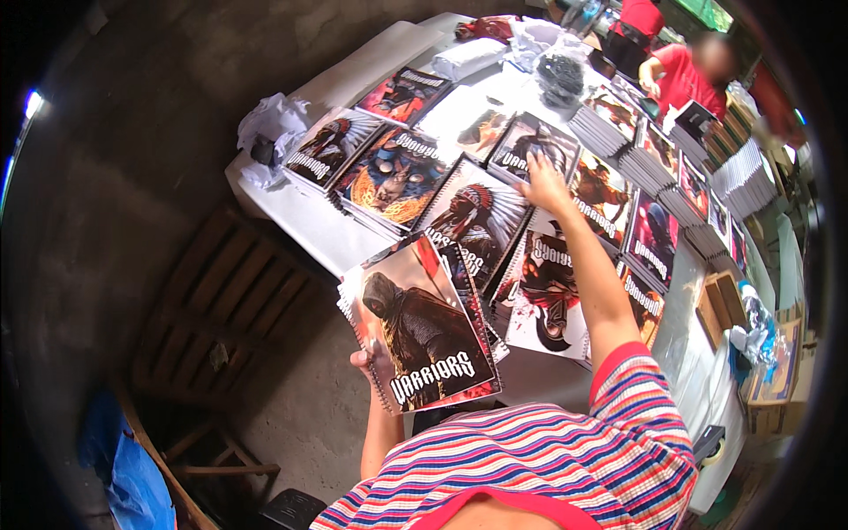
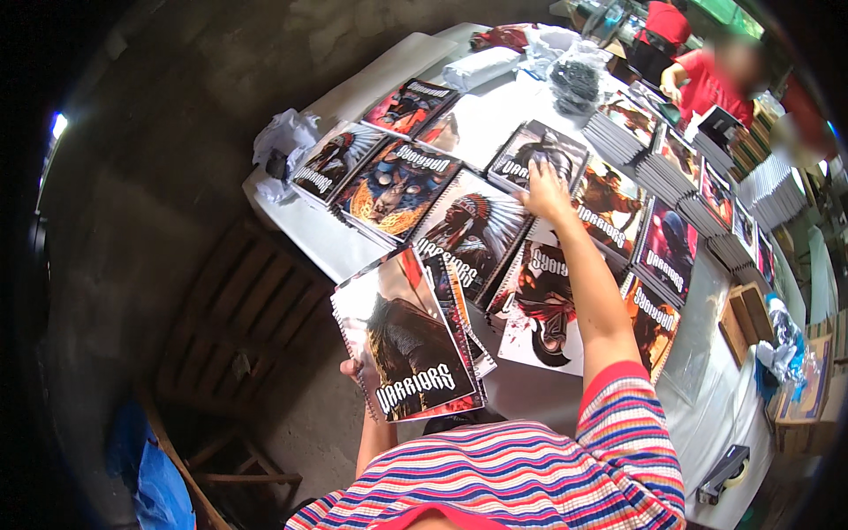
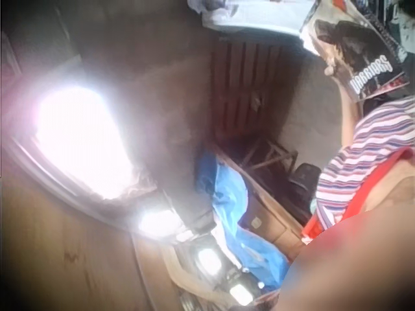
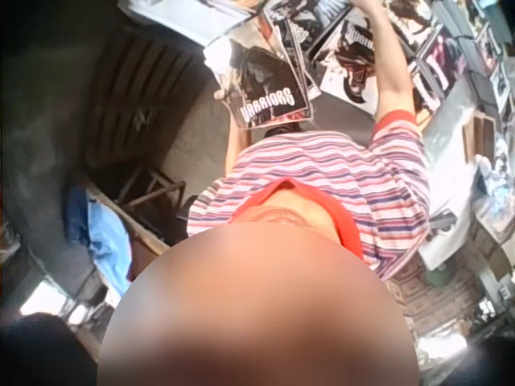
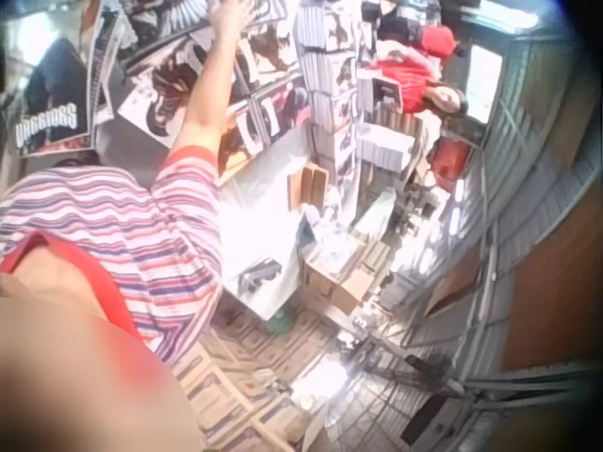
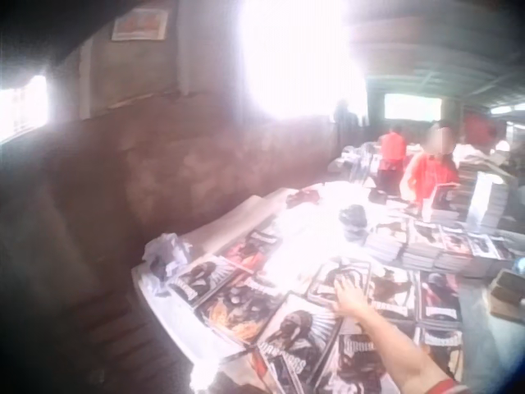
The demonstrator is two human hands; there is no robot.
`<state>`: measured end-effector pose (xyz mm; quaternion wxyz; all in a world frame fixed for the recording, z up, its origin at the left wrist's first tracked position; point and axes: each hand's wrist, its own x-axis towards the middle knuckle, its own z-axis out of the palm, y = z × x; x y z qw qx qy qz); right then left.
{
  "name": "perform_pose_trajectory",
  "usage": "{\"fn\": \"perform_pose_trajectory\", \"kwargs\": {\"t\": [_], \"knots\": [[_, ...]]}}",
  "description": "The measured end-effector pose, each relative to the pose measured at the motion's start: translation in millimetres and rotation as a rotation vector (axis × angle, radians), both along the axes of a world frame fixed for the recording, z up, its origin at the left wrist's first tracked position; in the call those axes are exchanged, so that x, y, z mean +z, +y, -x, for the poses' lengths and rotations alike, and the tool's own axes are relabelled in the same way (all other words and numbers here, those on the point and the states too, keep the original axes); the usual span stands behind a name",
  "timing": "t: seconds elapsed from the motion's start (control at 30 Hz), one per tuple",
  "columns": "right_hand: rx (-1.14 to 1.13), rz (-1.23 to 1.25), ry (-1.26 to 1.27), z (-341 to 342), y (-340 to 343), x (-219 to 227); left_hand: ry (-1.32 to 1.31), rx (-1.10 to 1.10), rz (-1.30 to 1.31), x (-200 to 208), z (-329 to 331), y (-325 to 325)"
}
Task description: The person gathers spiral-bound notebooks from a table, places them into clear plastic sleeves, and seals the sleeves with a tape dispenser. They repeat this process for multiple stacks of notebooks, arranging the packaged items on the table.
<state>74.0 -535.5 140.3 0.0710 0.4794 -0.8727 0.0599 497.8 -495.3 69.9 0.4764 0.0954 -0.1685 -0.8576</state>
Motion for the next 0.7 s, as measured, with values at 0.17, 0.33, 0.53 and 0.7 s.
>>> {"fn": "perform_pose_trajectory", "kwargs": {"t": [0.17, 0.33, 0.53, 0.7], "knots": [[0.113, 0.636, -0.199, -2, 9, 6, -0.011, -0.037, -0.005, 2, -1, 4], [0.5, 1.06, -1.051, -36, 57, 84, -0.019, -0.117, -0.001, 9, 7, 4], [1.071, 0.376, -1.123, -95, 61, 81, -0.031, -0.185, 0.002, 12, 20, 17], [0.177, 0.314, -0.235, -15, 79, 58, -0.04, -0.218, -0.005, 16, 24, 20]]}}
